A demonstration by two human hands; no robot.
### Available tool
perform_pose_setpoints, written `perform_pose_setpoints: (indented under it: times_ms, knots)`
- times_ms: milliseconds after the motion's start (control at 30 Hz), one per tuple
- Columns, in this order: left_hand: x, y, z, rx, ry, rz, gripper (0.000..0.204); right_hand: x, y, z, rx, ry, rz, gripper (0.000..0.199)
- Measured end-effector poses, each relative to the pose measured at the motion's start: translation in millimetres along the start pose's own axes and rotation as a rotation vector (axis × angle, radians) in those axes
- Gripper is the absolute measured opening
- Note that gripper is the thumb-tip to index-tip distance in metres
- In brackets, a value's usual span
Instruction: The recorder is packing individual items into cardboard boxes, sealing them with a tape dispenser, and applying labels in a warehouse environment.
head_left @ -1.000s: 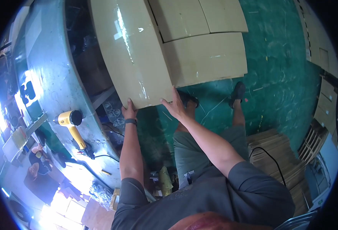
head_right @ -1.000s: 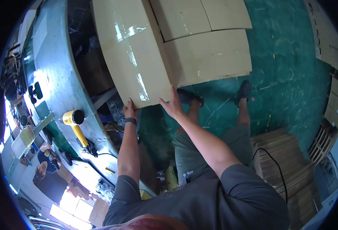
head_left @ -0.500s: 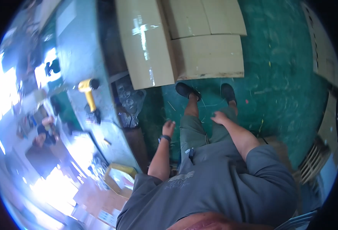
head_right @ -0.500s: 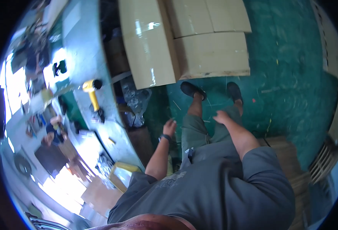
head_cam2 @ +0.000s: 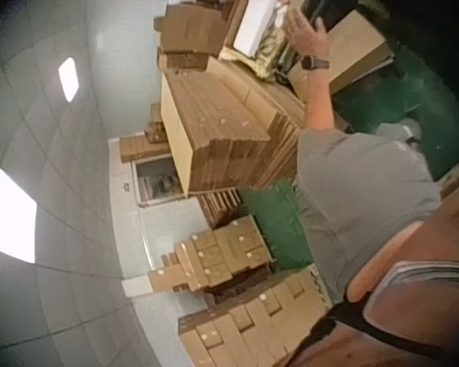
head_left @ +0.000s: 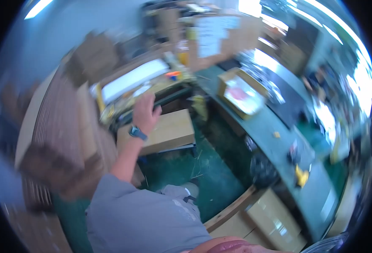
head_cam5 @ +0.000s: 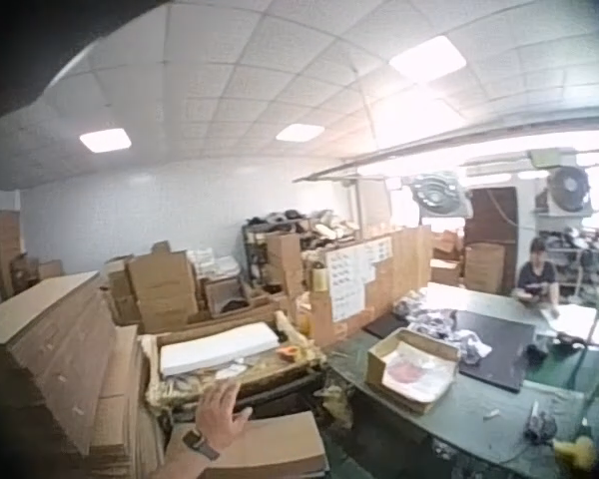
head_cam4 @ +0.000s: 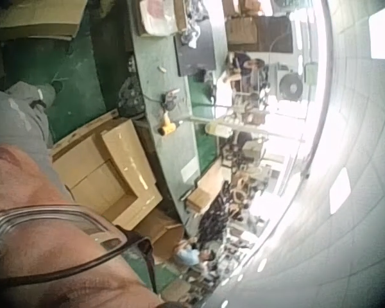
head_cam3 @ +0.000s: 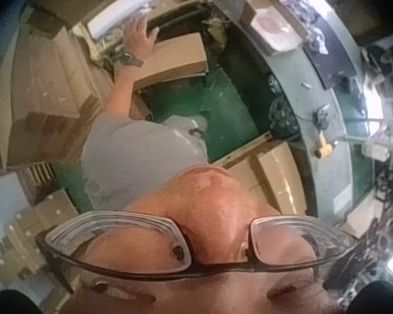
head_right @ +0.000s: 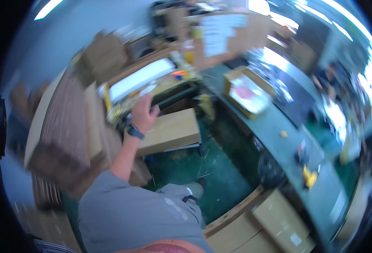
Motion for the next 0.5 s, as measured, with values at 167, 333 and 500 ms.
perform_pose_setpoints:
  times_ms: [167,333,500]
  knots:
    - [-193.6,-2.1,-318.9,0.411,-0.996,-0.496,0.085,-82.2,-118.6,-177.0,-0.121,0.315,-0.307,0.03]
    - [-354.4,110.9,-495.6,0.128,-1.508,-1.148,0.095,-130.0,-89.4,-140.7,-0.229,0.435,-0.521,0.025]
    - [-493.0,180.2,-499.5,-0.213,-0.873,-1.299,0.07,-247.4,-119.7,-95.3,-0.295,0.432,-0.655,0.02]
Point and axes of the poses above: each hand's wrist, its own y-axis away from the middle knuckle, its own z-axis out of the palm, x = y × z, the point moved 7 cm from there along -y, towards the middle knuckle, and after that the axes turned 3 degrees about -z, right-handed, at the moved point
